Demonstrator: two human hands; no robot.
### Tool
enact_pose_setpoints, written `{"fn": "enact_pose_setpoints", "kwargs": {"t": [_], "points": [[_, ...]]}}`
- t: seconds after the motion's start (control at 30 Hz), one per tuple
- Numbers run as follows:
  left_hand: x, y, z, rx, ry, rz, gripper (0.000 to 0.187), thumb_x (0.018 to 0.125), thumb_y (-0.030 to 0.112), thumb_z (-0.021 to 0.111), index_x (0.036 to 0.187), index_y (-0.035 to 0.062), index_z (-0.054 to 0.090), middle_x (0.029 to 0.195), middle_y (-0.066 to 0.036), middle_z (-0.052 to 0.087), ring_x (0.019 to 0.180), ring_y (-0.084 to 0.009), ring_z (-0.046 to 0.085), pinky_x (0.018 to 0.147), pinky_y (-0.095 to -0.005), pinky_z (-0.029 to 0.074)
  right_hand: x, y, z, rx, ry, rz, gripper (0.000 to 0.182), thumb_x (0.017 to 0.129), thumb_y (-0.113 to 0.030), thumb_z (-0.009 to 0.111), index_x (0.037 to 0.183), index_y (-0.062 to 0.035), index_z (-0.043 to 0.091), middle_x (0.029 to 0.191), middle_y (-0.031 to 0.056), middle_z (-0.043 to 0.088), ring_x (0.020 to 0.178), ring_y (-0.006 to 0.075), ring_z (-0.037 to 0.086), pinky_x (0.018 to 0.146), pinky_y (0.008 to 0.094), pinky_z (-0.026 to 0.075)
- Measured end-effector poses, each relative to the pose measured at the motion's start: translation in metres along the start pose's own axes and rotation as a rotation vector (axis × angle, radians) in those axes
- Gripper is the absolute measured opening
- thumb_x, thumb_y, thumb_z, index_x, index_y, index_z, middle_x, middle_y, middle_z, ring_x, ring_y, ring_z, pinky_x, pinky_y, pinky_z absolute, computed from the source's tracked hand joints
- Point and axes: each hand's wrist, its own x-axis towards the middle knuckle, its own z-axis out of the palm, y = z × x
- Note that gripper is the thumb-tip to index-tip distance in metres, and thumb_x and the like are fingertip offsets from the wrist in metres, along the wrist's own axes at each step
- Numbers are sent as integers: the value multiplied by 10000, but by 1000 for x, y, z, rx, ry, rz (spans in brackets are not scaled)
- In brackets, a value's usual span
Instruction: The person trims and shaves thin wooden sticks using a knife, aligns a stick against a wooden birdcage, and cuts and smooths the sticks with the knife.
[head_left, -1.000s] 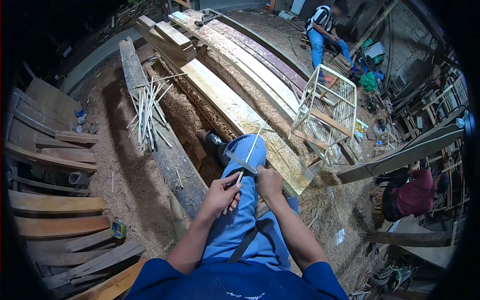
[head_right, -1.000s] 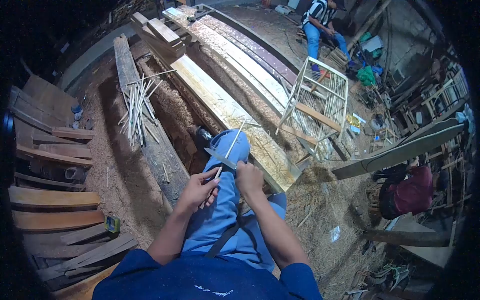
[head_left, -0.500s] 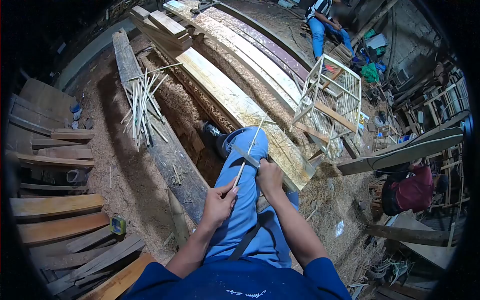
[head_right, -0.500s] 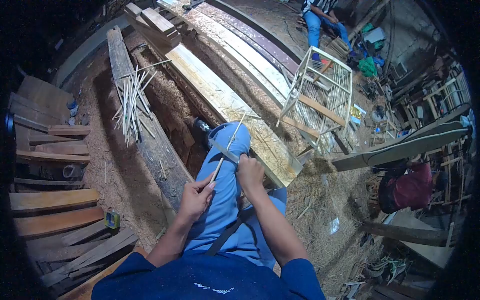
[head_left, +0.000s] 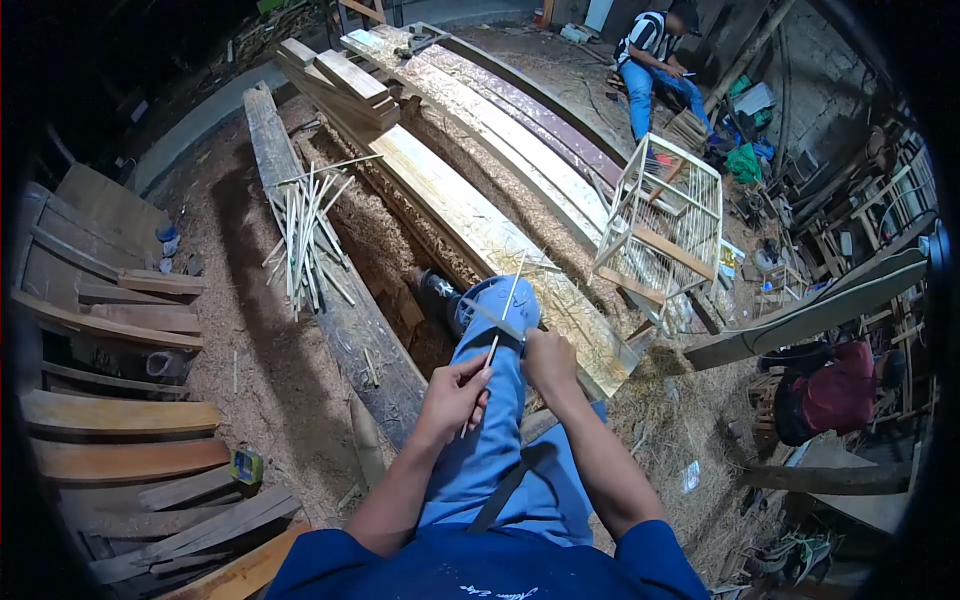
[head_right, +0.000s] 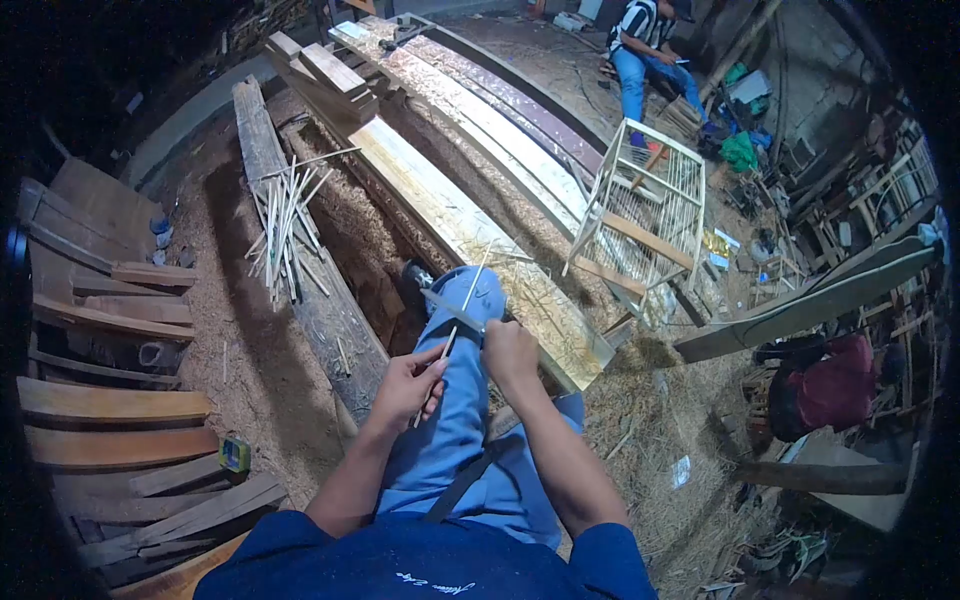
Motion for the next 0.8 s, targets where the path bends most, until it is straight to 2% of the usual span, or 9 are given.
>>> {"fn": "enact_pose_setpoints", "kwargs": {"t": [0.07, 0.23, 0.3, 0.53, 0.6, 0.67, 0.8], "points": [[6, 2, 3, -55, 23, 6, 359, 1002, 159, 578, 1345, 54, 589, 624, 14, 533, 406, -48, 430, 348, -226, 354, -2, -4, -2, -14, -33, -92, 110, 809, -96, 595, 846, -37, 681, 818, 232, 686, 769, 418, 692, 692, 529, 555], [13, -9, 6, 10, 111, 59, 323, 981, 158, 626, 1294, 84, 644, 598, 52, 522, 428, -24, 402, 365, -212, 309, -1, -4, -3, -24, -86, -96, 102, 812, -95, 609, 859, -33, 674, 847, 224, 692, 805, 401, 698, 703, 511, 561], [22, -20, 5, -17, 146, 143, 297, 977, 152, 634, 1266, 86, 667, 584, 68, 509, 434, -13, 372, 377, -205, 281, 2, -5, -4, -18, -114, -84, 100, 819, -83, 599, 861, -27, 672, 857, 226, 692, 823, 400, 697, 707, 507, 561], [10, -23, -1, -98, 102, 92, 318, 991, 132, 609, 1302, 73, 637, 580, 81, 465, 437, -8, 357, 387, -192, 274, 20, -5, 10, -27, -82, -7, 115, 826, -71, 578, 861, -20, 675, 845, 233, 690, 809, 410, 698, 713, 511, 562], [-6, -30, -4, -117, 115, 41, 323, 1001, 130, 592, 1316, 63, 623, 574, 79, 447, 430, -14, 354, 383, -193, 278, 35, 1, 10, -8, -61, 51, 112, 819, -67, 585, 840, -19, 683, 843, 236, 691, 809, 407, 701, 719, 505, 566], [-16, -35, -9, -135, 127, 28, 322, 1005, 141, 586, 1314, 55, 621, 570, 68, 454, 421, -19, 357, 378, -194, 286, 35, 2, 13, -14, -57, 14, 102, 808, -72, 603, 821, -20, 690, 842, 239, 690, 816, 403, 702, 715, 497, 566], [-14, -15, -5, -109, 141, -16, 319, 1004, 152, 590, 1309, 64, 626, 570, 61, 473, 423, -16, 378, 377, -184, 294, 35, 0, 11, -6, -58, 56, 103, 792, -97, 643, 841, -17, 687, 865, 231, 693, 856, 406, 697, 754, 504, 560]]}}
